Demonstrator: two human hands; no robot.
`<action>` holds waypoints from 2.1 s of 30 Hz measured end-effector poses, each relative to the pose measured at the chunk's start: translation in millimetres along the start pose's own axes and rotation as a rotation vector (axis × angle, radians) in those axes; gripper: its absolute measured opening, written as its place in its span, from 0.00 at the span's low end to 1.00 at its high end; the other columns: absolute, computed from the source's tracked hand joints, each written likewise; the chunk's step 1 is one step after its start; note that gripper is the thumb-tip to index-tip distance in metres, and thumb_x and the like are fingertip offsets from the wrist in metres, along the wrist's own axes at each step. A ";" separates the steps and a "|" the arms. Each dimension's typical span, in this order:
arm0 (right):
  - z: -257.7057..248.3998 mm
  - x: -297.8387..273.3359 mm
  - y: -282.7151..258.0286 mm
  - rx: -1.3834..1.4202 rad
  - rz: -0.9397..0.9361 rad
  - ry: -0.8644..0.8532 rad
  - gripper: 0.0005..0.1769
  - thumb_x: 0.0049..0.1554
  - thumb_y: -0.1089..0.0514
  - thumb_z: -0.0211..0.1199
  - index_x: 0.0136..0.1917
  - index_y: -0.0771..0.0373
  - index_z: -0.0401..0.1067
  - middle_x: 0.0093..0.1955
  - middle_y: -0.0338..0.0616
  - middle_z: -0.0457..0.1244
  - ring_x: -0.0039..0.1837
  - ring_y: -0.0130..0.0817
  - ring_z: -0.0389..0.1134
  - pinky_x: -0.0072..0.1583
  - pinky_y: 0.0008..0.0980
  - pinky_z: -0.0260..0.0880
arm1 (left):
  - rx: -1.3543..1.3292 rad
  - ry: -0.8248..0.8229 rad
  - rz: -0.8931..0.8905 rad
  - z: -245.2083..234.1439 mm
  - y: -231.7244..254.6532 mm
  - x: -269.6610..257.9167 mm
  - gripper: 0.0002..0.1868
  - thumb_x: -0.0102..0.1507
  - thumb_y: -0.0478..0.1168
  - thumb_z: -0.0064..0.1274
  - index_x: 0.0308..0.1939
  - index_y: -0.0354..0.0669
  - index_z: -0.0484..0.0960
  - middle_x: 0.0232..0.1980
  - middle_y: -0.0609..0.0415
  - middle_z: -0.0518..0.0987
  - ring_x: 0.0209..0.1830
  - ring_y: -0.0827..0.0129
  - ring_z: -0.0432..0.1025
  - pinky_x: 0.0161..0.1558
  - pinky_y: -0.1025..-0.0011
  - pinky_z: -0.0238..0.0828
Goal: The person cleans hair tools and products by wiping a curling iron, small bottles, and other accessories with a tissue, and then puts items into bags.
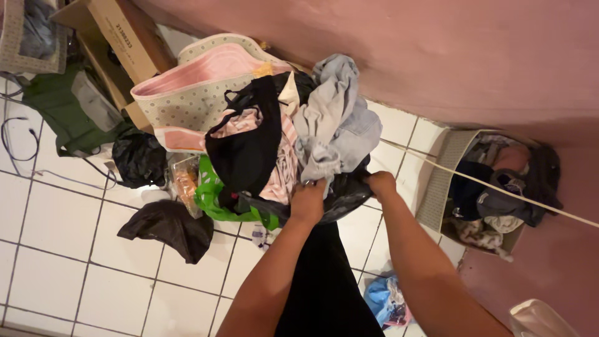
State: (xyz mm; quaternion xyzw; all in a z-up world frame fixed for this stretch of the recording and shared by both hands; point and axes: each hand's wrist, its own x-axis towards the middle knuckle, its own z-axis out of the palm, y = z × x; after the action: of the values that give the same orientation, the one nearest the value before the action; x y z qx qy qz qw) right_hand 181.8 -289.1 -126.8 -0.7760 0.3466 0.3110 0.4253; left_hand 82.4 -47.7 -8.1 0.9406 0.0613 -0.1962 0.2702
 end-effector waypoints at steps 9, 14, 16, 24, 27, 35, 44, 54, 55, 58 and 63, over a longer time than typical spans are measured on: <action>2.4 -28.0 -40.2 0.982 0.120 -0.075 0.13 0.61 0.60 0.54 0.55 0.66 0.74 0.52 0.50 0.70 0.52 0.44 0.72 0.55 0.41 0.75 | 0.220 -0.223 -0.156 -62.7 57.4 29.5 0.26 0.62 0.59 0.63 0.53 0.45 0.82 0.59 0.45 0.80 0.63 0.50 0.70 0.60 0.46 0.66; 12.2 -94.2 -48.9 0.668 -0.159 -0.048 0.15 0.60 0.63 0.56 0.58 0.70 0.74 0.50 0.48 0.70 0.50 0.37 0.71 0.53 0.32 0.72 | 0.286 0.457 0.330 -116.7 95.0 99.4 0.42 0.51 0.56 0.69 0.67 0.52 0.74 0.72 0.48 0.70 0.77 0.50 0.59 0.74 0.46 0.59; 13.9 -97.8 -52.4 0.679 -0.129 -0.034 0.15 0.59 0.64 0.57 0.58 0.70 0.75 0.48 0.47 0.70 0.49 0.36 0.70 0.51 0.32 0.71 | 0.260 0.364 0.153 -123.2 102.1 116.4 0.61 0.29 0.57 0.73 0.70 0.69 0.72 0.76 0.48 0.64 0.76 0.37 0.53 0.63 0.29 0.52; 6.0 -83.5 -46.7 0.667 -0.092 -0.051 0.14 0.60 0.63 0.60 0.57 0.72 0.75 0.47 0.52 0.69 0.45 0.39 0.68 0.48 0.34 0.70 | 0.193 0.229 0.042 -50.5 56.2 143.0 0.24 0.59 0.41 0.56 0.60 0.60 0.76 0.59 0.44 0.76 0.63 0.39 0.65 0.57 0.45 0.66; -6.2 -77.7 -44.6 0.782 0.047 -0.029 0.17 0.61 0.59 0.57 0.59 0.72 0.73 0.54 0.52 0.70 0.51 0.40 0.72 0.54 0.36 0.74 | 0.141 0.284 0.088 -51.4 32.9 132.7 0.20 0.63 0.36 0.50 0.59 0.57 0.77 0.52 0.45 0.80 0.54 0.44 0.72 0.50 0.46 0.70; -8.7 -29.6 -37.4 1.183 0.015 -0.011 0.16 0.64 0.60 0.54 0.60 0.72 0.69 0.58 0.54 0.68 0.60 0.51 0.71 0.63 0.50 0.73 | -0.020 0.350 0.195 -95.4 19.9 46.5 0.28 0.51 0.28 0.53 0.53 0.57 0.78 0.53 0.48 0.79 0.53 0.47 0.74 0.47 0.50 0.70; -36.5 -82.2 -88.7 0.933 -0.209 -0.167 0.14 0.60 0.61 0.51 0.56 0.69 0.72 0.51 0.49 0.69 0.51 0.42 0.72 0.55 0.40 0.74 | -0.103 0.248 0.246 -95.1 -4.6 -14.6 0.24 0.43 0.31 0.60 0.43 0.51 0.83 0.50 0.50 0.79 0.52 0.49 0.74 0.47 0.54 0.71; 26.8 -200.4 -77.8 0.264 -0.696 0.002 0.09 0.58 0.65 0.57 0.49 0.70 0.76 0.39 0.40 0.68 0.40 0.26 0.66 0.43 0.26 0.65 | 0.146 0.048 -0.029 51.6 25.2 45.6 0.17 0.54 0.46 0.60 0.46 0.50 0.87 0.47 0.47 0.85 0.50 0.54 0.79 0.52 0.58 0.75; 29.3 -205.1 -76.3 0.024 -0.786 0.026 0.12 0.56 0.65 0.57 0.52 0.70 0.76 0.38 0.41 0.67 0.40 0.26 0.67 0.43 0.25 0.67 | 0.136 0.039 -0.031 58.0 28.5 48.5 0.17 0.54 0.47 0.61 0.45 0.50 0.87 0.47 0.47 0.85 0.50 0.54 0.80 0.52 0.58 0.75; 20.7 -184.0 -86.7 -0.216 -1.011 0.181 0.15 0.60 0.63 0.59 0.58 0.73 0.75 0.44 0.43 0.70 0.48 0.25 0.67 0.50 0.25 0.66 | 0.033 -0.044 0.018 45.4 25.4 53.7 0.19 0.54 0.52 0.62 0.45 0.49 0.88 0.48 0.46 0.87 0.50 0.54 0.81 0.54 0.59 0.76; 4.1 -152.4 -100.2 0.337 -0.501 -0.089 0.12 0.65 0.60 0.56 0.53 0.68 0.77 0.40 0.37 0.66 0.39 0.24 0.61 0.41 0.25 0.59 | -0.679 -0.358 0.219 -87.2 -16.7 47.4 0.23 0.54 0.59 0.63 0.43 0.47 0.89 0.48 0.44 0.89 0.49 0.55 0.84 0.56 0.61 0.77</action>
State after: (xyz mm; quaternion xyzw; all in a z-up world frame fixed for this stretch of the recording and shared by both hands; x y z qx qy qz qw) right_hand 175.2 -203.9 34.3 -0.7413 0.1723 0.1683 0.6264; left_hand 151.4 13.3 32.5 0.7498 -0.0259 -0.2956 0.5914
